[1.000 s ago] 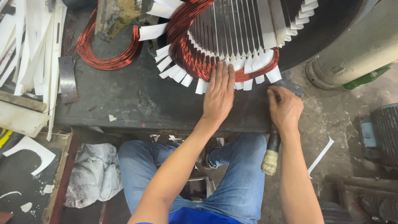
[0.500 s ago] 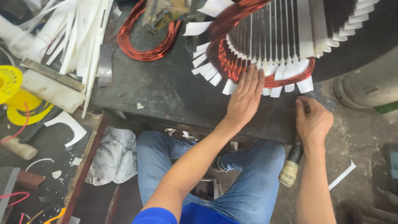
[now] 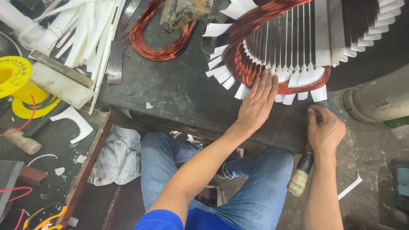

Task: Manually winding copper coils into a motor stator and inserting insulation strips using a hammer.

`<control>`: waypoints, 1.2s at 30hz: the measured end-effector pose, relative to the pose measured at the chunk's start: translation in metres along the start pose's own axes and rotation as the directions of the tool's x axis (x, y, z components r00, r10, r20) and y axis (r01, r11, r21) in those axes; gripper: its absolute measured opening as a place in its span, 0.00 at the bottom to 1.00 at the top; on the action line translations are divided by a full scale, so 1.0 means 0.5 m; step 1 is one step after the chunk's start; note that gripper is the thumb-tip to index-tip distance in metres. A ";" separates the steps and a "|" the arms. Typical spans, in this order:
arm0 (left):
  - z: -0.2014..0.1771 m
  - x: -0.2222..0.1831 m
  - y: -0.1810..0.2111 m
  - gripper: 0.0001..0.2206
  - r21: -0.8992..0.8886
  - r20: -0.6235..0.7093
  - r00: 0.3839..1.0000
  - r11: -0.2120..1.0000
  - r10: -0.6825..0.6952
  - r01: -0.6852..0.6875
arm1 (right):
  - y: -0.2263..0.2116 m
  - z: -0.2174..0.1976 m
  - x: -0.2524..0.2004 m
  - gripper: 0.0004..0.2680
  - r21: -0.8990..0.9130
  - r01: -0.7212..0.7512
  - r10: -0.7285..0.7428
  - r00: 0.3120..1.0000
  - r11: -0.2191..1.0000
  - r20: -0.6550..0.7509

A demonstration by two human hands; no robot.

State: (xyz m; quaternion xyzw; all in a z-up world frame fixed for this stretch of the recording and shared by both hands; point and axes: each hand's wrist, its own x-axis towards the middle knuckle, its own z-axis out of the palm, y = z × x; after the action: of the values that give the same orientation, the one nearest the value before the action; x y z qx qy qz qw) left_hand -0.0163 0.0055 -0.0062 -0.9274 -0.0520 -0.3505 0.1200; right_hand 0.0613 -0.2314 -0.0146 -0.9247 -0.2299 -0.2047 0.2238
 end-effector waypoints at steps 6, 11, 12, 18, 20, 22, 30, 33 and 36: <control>-0.004 0.000 -0.002 0.23 -0.023 -0.001 1.000 1.000 0.006 -0.006 | 0.006 0.005 -0.001 0.05 -0.002 -0.012 0.012 1.000 1.000 0.004; -0.008 0.001 -0.003 0.23 -0.012 -0.027 1.000 1.000 -0.002 0.002 | 0.000 0.002 0.000 0.05 0.004 -0.008 0.008 1.000 1.000 -0.003; -0.008 0.002 -0.003 0.22 -0.014 -0.038 0.999 1.000 -0.010 0.010 | 0.001 0.003 0.000 0.05 0.005 -0.002 0.002 1.000 1.000 -0.010; -0.013 0.002 -0.005 0.23 -0.018 -0.026 1.000 1.000 -0.002 0.001 | -0.004 -0.001 0.002 0.06 -0.003 -0.011 0.011 1.000 1.000 0.003; -0.013 0.002 -0.003 0.23 -0.024 -0.028 1.000 1.000 -0.004 0.003 | 0.004 0.001 0.000 0.06 -0.005 -0.002 0.002 1.000 1.000 -0.003; -0.011 0.001 -0.004 0.22 -0.028 -0.028 1.000 1.000 -0.010 0.009 | 0.007 0.004 -0.001 0.05 -0.006 0.012 -0.012 1.000 1.000 -0.007; -0.012 0.000 -0.004 0.24 -0.014 0.018 1.000 1.000 0.011 -0.011 | 0.009 0.005 -0.004 0.05 -0.012 -0.004 0.004 1.000 1.000 -0.005; -0.010 0.000 -0.003 0.23 -0.010 -0.005 1.000 1.000 0.006 -0.006 | 0.019 0.013 -0.004 0.05 -0.023 0.021 -0.022 0.999 1.000 -0.025; -0.010 0.001 -0.002 0.24 -0.010 -0.004 1.000 1.000 0.007 -0.007 | 0.014 0.009 -0.003 0.05 -0.034 0.001 -0.002 1.000 0.999 -0.022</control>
State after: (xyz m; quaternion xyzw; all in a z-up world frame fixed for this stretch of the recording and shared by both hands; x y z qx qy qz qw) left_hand -0.0191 0.0050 -0.0023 -0.9274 -0.0468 -0.3522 0.1168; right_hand 0.0648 -0.2350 -0.0211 -0.9259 -0.2247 -0.2190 0.2104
